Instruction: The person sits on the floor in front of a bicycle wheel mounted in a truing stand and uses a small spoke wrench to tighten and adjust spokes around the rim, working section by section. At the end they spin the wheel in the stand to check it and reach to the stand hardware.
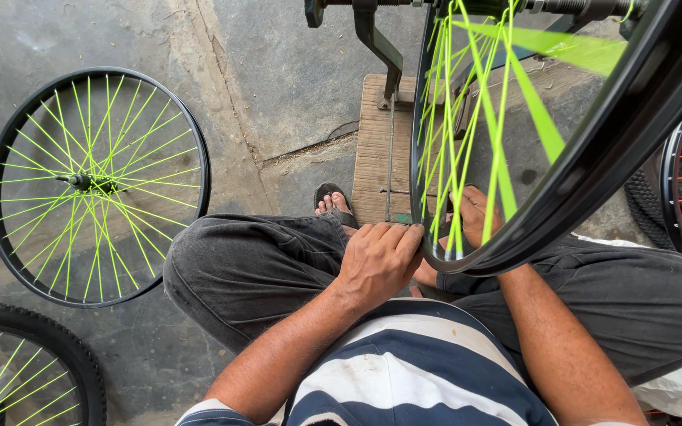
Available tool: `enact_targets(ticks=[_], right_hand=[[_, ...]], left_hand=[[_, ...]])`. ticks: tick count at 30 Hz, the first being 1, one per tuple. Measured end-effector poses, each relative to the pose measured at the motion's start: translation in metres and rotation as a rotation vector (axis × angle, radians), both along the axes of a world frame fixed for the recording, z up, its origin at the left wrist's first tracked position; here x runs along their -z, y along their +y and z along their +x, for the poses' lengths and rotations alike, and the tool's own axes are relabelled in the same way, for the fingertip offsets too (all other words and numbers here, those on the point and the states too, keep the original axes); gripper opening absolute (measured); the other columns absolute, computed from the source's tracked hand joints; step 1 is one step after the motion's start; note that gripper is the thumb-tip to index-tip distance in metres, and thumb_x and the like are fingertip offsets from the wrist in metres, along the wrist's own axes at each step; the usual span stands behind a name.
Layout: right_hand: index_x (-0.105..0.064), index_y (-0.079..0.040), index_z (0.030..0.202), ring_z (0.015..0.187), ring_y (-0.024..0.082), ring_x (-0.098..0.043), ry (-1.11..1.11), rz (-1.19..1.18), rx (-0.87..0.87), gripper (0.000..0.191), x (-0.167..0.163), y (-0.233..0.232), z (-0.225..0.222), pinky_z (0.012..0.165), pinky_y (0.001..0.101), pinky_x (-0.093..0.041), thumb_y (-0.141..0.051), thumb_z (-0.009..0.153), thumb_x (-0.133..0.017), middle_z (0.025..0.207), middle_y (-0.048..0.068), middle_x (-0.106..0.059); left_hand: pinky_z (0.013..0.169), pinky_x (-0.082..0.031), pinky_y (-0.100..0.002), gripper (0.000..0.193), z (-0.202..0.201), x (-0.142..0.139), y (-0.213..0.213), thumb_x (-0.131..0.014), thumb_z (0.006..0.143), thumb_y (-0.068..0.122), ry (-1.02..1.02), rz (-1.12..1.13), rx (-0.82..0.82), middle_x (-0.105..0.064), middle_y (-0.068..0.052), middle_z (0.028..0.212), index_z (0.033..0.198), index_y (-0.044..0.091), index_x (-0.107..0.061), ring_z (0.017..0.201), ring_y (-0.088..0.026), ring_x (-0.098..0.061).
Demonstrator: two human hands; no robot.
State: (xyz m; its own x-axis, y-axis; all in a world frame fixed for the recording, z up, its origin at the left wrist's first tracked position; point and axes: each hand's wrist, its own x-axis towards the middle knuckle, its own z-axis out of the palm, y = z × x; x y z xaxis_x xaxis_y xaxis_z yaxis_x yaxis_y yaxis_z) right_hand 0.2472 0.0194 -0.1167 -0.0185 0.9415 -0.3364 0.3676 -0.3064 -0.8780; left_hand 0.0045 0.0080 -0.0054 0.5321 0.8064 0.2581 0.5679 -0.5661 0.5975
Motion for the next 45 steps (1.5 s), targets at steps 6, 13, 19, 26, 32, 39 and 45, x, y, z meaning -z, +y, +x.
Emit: enact_targets(ticks=[6,13,19,26,32,39,45], right_hand=[[-0.066,0.0,0.096,0.076,0.013,-0.063,0.123,-0.209,0.135,0.034,-0.003,-0.001,-0.003,0.071,0.0294,-0.053,-0.03,0.105,-0.053,0.084,0.005,-0.064],[-0.069,0.002,0.097,0.079,0.014,-0.062,0.052,-0.21,0.131,0.036,-0.011,0.0,-0.005,0.072,0.0314,-0.05,-0.031,0.105,-0.054,0.087,0.008,-0.064],[-0.072,0.002,0.111,0.084,0.018,-0.067,-0.303,-0.054,0.172,0.031,-0.011,0.0,0.005,0.073,0.0337,-0.052,-0.025,0.104,-0.059,0.096,0.012,-0.069],[-0.068,-0.003,0.122,0.091,0.014,-0.071,0.169,-0.101,0.055,0.025,-0.021,0.019,0.006,0.078,0.0266,-0.059,-0.005,0.098,-0.063,0.105,0.008,-0.074],[-0.065,-0.003,0.132,0.08,0.012,-0.062,0.127,-0.207,0.021,0.034,-0.048,0.036,-0.014,0.065,0.0266,-0.053,-0.005,0.097,-0.069,0.097,0.006,-0.067],[-0.065,0.0,0.121,0.082,0.015,-0.067,0.136,-0.148,0.031,0.03,-0.068,0.039,-0.034,0.066,0.0281,-0.056,0.0,0.092,-0.073,0.096,0.008,-0.069],[-0.066,-0.004,0.125,0.081,0.011,-0.069,0.288,-0.256,0.042,0.028,-0.065,0.039,-0.03,0.066,0.0247,-0.057,-0.005,0.097,-0.068,0.097,0.004,-0.073]], left_hand=[[0.073,-0.048,-0.038,0.033,0.0,-0.005,0.001,-0.075,0.088,0.017,0.016,0.014,0.016,-0.064,-0.007,0.087,0.116,0.0,-0.066,0.08,-0.023,-0.064],[0.073,-0.047,-0.038,0.033,-0.01,-0.023,0.012,-0.075,0.093,0.029,-0.131,0.071,0.163,-0.066,-0.008,0.09,0.111,0.002,-0.067,0.083,-0.024,-0.066],[0.08,-0.054,-0.043,0.04,-0.015,-0.012,0.042,-0.07,0.093,0.04,-0.428,-0.158,0.06,-0.069,-0.012,0.097,0.114,0.006,-0.068,0.089,-0.033,-0.069],[0.1,-0.052,-0.041,0.083,0.016,0.05,0.122,-0.071,0.091,0.055,-0.505,-0.713,-0.064,-0.057,-0.022,0.145,0.148,0.0,-0.047,0.121,-0.033,-0.065],[0.107,-0.051,-0.044,0.103,0.021,0.077,0.12,-0.072,0.082,0.063,-0.548,-0.919,0.008,-0.055,-0.026,0.148,0.157,0.002,-0.035,0.134,-0.036,-0.06],[0.109,-0.049,-0.047,0.104,0.017,0.07,0.12,-0.071,0.083,0.065,-0.577,-0.9,0.001,-0.052,-0.029,0.15,0.158,0.003,-0.034,0.138,-0.04,-0.055],[0.106,-0.051,-0.047,0.103,0.016,0.068,0.119,-0.071,0.082,0.064,-0.55,-0.928,-0.019,-0.052,-0.029,0.149,0.157,0.005,-0.034,0.136,-0.04,-0.056]])
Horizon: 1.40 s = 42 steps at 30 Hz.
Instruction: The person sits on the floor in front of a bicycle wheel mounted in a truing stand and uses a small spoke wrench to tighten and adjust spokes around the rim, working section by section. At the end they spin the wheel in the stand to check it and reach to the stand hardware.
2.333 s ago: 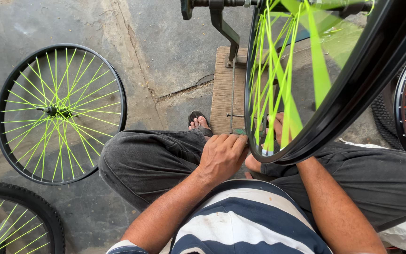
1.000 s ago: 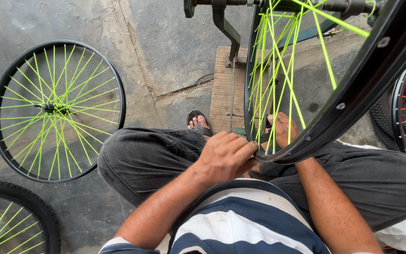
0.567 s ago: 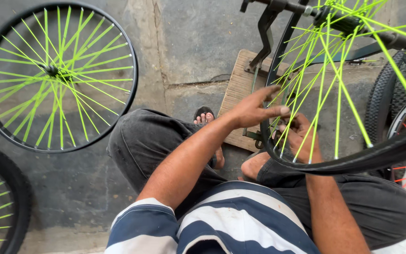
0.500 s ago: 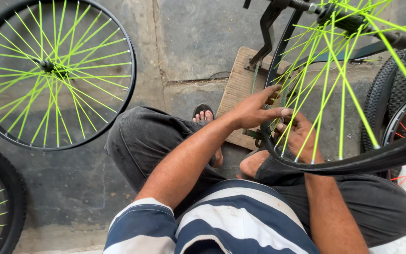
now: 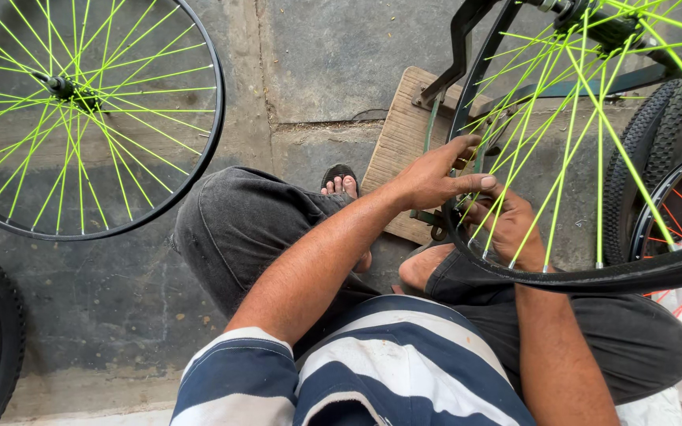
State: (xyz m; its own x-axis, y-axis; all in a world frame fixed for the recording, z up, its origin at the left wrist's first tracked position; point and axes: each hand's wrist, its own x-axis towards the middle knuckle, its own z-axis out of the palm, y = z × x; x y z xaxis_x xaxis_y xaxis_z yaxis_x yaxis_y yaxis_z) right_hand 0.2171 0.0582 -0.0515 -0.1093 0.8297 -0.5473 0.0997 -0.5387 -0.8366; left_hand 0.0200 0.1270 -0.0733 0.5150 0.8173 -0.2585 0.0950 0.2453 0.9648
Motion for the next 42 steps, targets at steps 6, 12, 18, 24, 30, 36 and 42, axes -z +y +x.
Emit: enact_targets(ticks=[6,12,18,24,30,36,42], right_hand=[[-0.073,-0.001,0.113,0.075,0.013,-0.066,-0.461,0.241,-0.111,0.021,-0.002,0.004,-0.023,0.066,0.029,-0.054,-0.01,0.095,-0.077,0.086,0.005,-0.073],[-0.065,0.002,0.103,0.068,0.015,-0.069,-0.684,0.281,-0.077,0.032,-0.018,0.011,-0.044,0.061,0.0337,-0.055,-0.014,0.084,-0.085,0.077,0.01,-0.071],[-0.07,-0.001,0.107,0.083,0.016,-0.074,-0.62,0.515,-0.139,0.024,-0.023,-0.008,-0.029,0.072,0.0324,-0.059,-0.01,0.089,-0.082,0.09,0.01,-0.076],[-0.066,-0.002,0.12,0.102,0.018,-0.073,-0.027,0.367,0.195,0.021,-0.007,-0.004,0.001,0.091,0.0308,-0.062,0.0,0.099,-0.071,0.111,0.01,-0.075],[-0.067,0.001,0.121,0.094,0.017,-0.071,-0.088,0.194,0.077,0.026,0.021,-0.005,0.001,0.082,0.0293,-0.059,0.004,0.095,-0.069,0.106,0.009,-0.074],[-0.066,0.001,0.121,0.099,0.011,-0.067,-0.068,0.302,0.055,0.024,0.027,-0.008,-0.01,0.086,0.0252,-0.055,0.002,0.097,-0.068,0.111,0.006,-0.072],[-0.066,0.003,0.115,0.09,0.012,-0.07,-0.099,0.136,0.059,0.022,0.011,-0.019,0.004,0.079,0.0248,-0.056,0.002,0.093,-0.07,0.1,0.007,-0.074]], left_hand=[[0.106,-0.05,-0.048,0.102,0.0,0.0,0.001,-0.072,0.083,0.063,-0.014,-0.013,-0.001,-0.05,-0.028,0.15,0.158,0.005,-0.033,0.137,-0.04,-0.054],[0.106,-0.051,-0.048,0.105,-0.001,0.0,0.003,-0.072,0.08,0.065,-0.011,-0.024,0.0,-0.052,-0.028,0.149,0.157,0.005,-0.034,0.136,-0.04,-0.056],[0.108,-0.05,-0.048,0.106,-0.003,-0.001,0.004,-0.071,0.081,0.067,-0.008,0.01,0.006,-0.053,-0.029,0.148,0.157,0.003,-0.035,0.137,-0.04,-0.057],[0.1,-0.056,-0.043,0.094,-0.003,-0.006,0.004,-0.065,0.084,0.067,0.051,-0.038,0.005,-0.066,-0.023,0.133,0.151,0.004,-0.045,0.123,-0.032,-0.067],[0.088,-0.057,-0.04,0.036,0.003,-0.003,-0.004,-0.066,0.094,0.033,0.16,0.256,-0.062,-0.075,-0.014,0.109,0.119,0.008,-0.072,0.104,-0.031,-0.073],[0.084,-0.054,-0.042,0.03,0.001,0.0,-0.007,-0.069,0.093,0.029,0.116,0.36,-0.123,-0.072,-0.016,0.104,0.115,0.008,-0.073,0.099,-0.035,-0.07],[0.076,-0.057,-0.044,0.048,-0.009,0.0,-0.009,-0.081,0.075,0.047,0.166,0.195,0.192,-0.076,-0.011,0.091,0.105,0.01,-0.075,0.089,-0.031,-0.075]])
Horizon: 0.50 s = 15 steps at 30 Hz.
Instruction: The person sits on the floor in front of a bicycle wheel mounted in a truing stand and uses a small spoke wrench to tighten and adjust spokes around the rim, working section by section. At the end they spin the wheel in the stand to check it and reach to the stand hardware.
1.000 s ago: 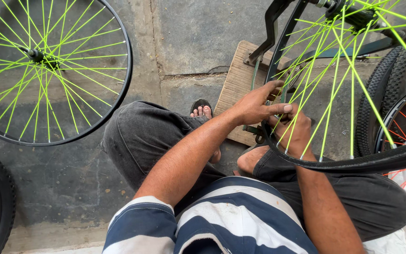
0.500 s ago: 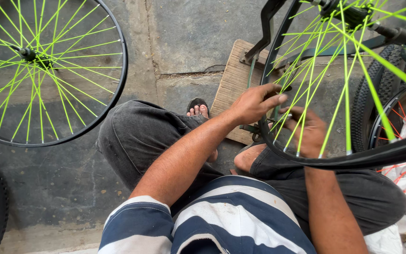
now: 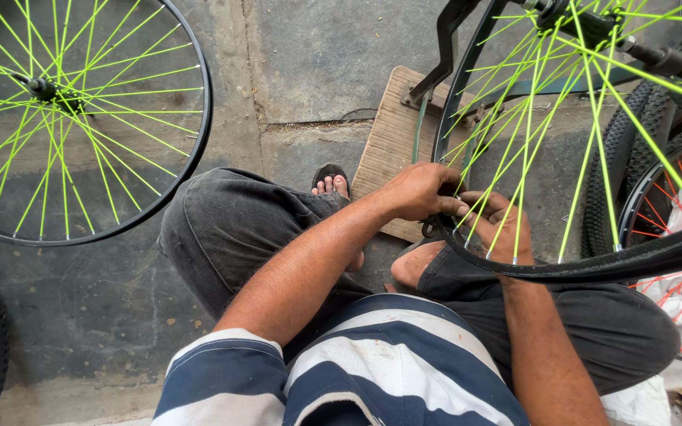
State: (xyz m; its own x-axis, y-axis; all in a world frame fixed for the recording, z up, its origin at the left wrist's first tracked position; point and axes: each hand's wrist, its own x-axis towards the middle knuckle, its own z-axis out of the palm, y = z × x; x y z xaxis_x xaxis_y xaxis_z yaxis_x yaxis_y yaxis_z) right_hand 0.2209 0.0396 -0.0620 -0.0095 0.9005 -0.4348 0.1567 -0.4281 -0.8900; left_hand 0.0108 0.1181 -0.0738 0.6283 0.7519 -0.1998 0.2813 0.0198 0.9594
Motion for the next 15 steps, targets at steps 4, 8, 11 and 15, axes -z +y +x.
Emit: enact_targets(ticks=[4,8,11,15], right_hand=[[-0.062,0.005,0.113,0.091,0.013,-0.07,-0.033,0.087,0.004,0.021,0.007,-0.007,0.004,0.082,0.0255,-0.056,0.001,0.095,-0.071,0.1,0.01,-0.073],[-0.056,0.001,0.125,0.094,0.014,-0.071,-0.018,0.065,-0.015,0.039,0.017,-0.006,0.009,0.082,0.0277,-0.058,0.003,0.087,-0.065,0.106,0.011,-0.073],[-0.055,-0.001,0.135,0.101,0.014,-0.07,0.257,-0.017,-0.099,0.046,0.017,0.001,0.015,0.086,0.0281,-0.056,0.0,0.09,-0.066,0.114,0.009,-0.071],[-0.059,0.0,0.132,0.1,0.014,-0.068,0.154,-0.039,-0.163,0.04,0.013,0.013,0.01,0.086,0.0292,-0.057,0.001,0.093,-0.068,0.111,0.007,-0.07]], left_hand=[[0.076,-0.053,-0.05,0.046,0.01,0.001,-0.006,-0.084,0.077,0.043,0.13,0.187,-0.07,-0.073,-0.018,0.091,0.096,0.005,-0.067,0.092,-0.039,-0.07],[0.077,-0.054,-0.052,0.041,0.027,-0.006,-0.022,-0.079,0.082,0.035,0.295,0.205,-0.204,-0.072,-0.019,0.093,0.099,0.005,-0.057,0.092,-0.04,-0.071],[0.078,-0.053,-0.052,0.047,0.026,-0.011,-0.021,-0.077,0.081,0.037,0.307,0.166,-0.202,-0.073,-0.018,0.096,0.108,0.005,-0.057,0.094,-0.041,-0.071],[0.086,-0.054,-0.047,0.059,0.006,-0.011,0.004,-0.078,0.081,0.052,0.236,-0.014,-0.103,-0.072,-0.019,0.107,0.119,0.008,-0.066,0.102,-0.036,-0.07]])
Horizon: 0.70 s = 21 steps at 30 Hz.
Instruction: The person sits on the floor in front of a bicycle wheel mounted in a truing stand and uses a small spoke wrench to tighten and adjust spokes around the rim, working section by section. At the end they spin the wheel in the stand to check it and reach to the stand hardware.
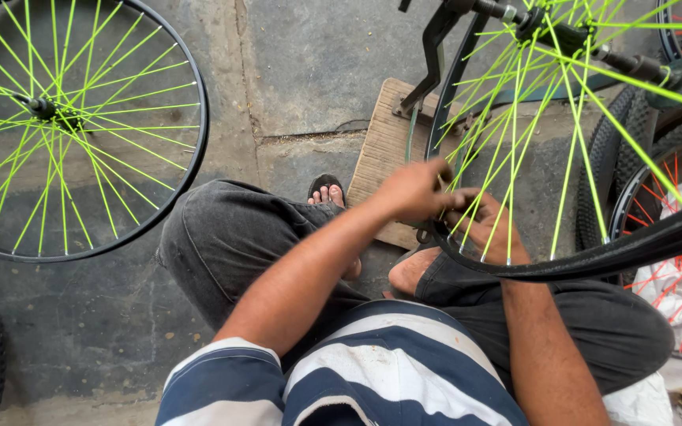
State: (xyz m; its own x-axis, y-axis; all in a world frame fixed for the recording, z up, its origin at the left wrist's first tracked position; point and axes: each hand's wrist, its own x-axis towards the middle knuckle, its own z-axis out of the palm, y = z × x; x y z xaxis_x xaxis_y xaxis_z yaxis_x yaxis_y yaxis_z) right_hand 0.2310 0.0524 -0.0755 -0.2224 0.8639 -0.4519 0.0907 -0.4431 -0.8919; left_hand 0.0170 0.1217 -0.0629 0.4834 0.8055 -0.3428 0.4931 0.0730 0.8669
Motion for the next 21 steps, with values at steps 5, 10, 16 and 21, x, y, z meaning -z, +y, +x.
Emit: enact_targets(ticks=[5,10,16,21], right_hand=[[-0.063,0.0,0.129,0.096,0.013,-0.068,0.005,0.051,0.106,0.031,-0.005,0.005,-0.021,0.081,0.0274,-0.057,-0.001,0.099,-0.066,0.11,0.007,-0.07],[-0.067,0.002,0.122,0.088,0.013,-0.072,-0.352,0.102,0.127,0.026,-0.015,0.006,-0.02,0.074,0.0275,-0.063,0.001,0.096,-0.067,0.099,0.007,-0.073],[-0.066,-0.001,0.128,0.08,0.013,-0.07,-0.178,-0.028,0.156,0.03,-0.006,0.011,-0.014,0.069,0.0277,-0.059,-0.004,0.098,-0.067,0.097,0.006,-0.071],[-0.065,0.001,0.12,0.084,0.013,-0.069,-0.156,-0.013,0.112,0.025,-0.005,0.012,-0.014,0.073,0.0279,-0.06,-0.005,0.096,-0.07,0.101,0.006,-0.07]], left_hand=[[0.101,-0.052,-0.043,0.083,-0.007,0.003,0.009,-0.075,0.086,0.055,-0.296,0.019,-0.179,-0.062,-0.021,0.139,0.146,0.003,-0.049,0.122,-0.034,-0.065],[0.107,-0.049,-0.042,0.081,-0.002,0.004,0.007,-0.073,0.089,0.049,-0.345,-0.03,-0.121,-0.062,-0.021,0.141,0.15,0.003,-0.045,0.131,-0.033,-0.062],[0.106,-0.05,-0.042,0.079,-0.004,0.003,0.007,-0.074,0.089,0.046,-0.33,-0.038,-0.11,-0.063,-0.022,0.139,0.149,0.003,-0.045,0.131,-0.033,-0.062],[0.106,-0.05,-0.043,0.08,-0.004,0.0,0.007,-0.073,0.089,0.047,-0.323,-0.059,-0.1,-0.062,-0.022,0.14,0.15,0.003,-0.044,0.132,-0.034,-0.061]])
